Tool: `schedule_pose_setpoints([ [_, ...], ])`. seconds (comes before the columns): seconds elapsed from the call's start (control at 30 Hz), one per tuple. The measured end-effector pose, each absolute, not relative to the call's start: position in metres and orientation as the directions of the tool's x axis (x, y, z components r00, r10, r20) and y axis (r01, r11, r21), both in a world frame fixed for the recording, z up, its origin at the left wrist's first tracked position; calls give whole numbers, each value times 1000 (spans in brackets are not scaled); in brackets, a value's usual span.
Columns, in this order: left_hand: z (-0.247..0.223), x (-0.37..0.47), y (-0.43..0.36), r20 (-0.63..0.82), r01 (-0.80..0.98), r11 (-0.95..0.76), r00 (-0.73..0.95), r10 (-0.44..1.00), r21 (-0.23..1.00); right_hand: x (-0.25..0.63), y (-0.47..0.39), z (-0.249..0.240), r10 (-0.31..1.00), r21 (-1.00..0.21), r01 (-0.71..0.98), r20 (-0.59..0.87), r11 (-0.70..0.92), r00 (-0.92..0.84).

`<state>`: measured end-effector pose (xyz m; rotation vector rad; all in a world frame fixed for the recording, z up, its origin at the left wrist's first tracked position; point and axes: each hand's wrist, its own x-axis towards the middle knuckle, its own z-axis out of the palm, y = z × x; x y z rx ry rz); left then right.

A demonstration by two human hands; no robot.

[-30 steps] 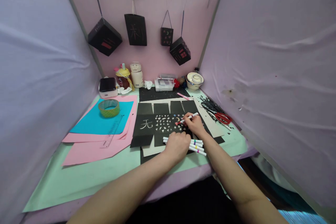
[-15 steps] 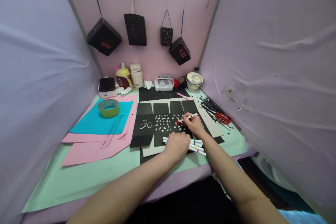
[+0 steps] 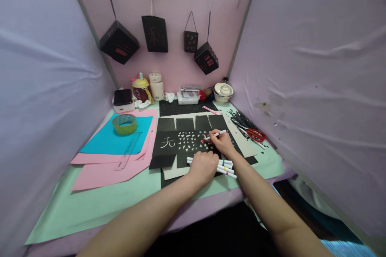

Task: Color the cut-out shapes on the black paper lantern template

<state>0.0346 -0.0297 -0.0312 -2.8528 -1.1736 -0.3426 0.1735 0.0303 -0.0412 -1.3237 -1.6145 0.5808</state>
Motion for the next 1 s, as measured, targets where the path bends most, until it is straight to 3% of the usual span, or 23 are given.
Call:
schedule_pose_setpoints([
  [1.0, -30, 34, -30, 218, 693, -719, 695, 686, 51, 174, 31, -42, 936, -837, 452, 353, 308, 16],
])
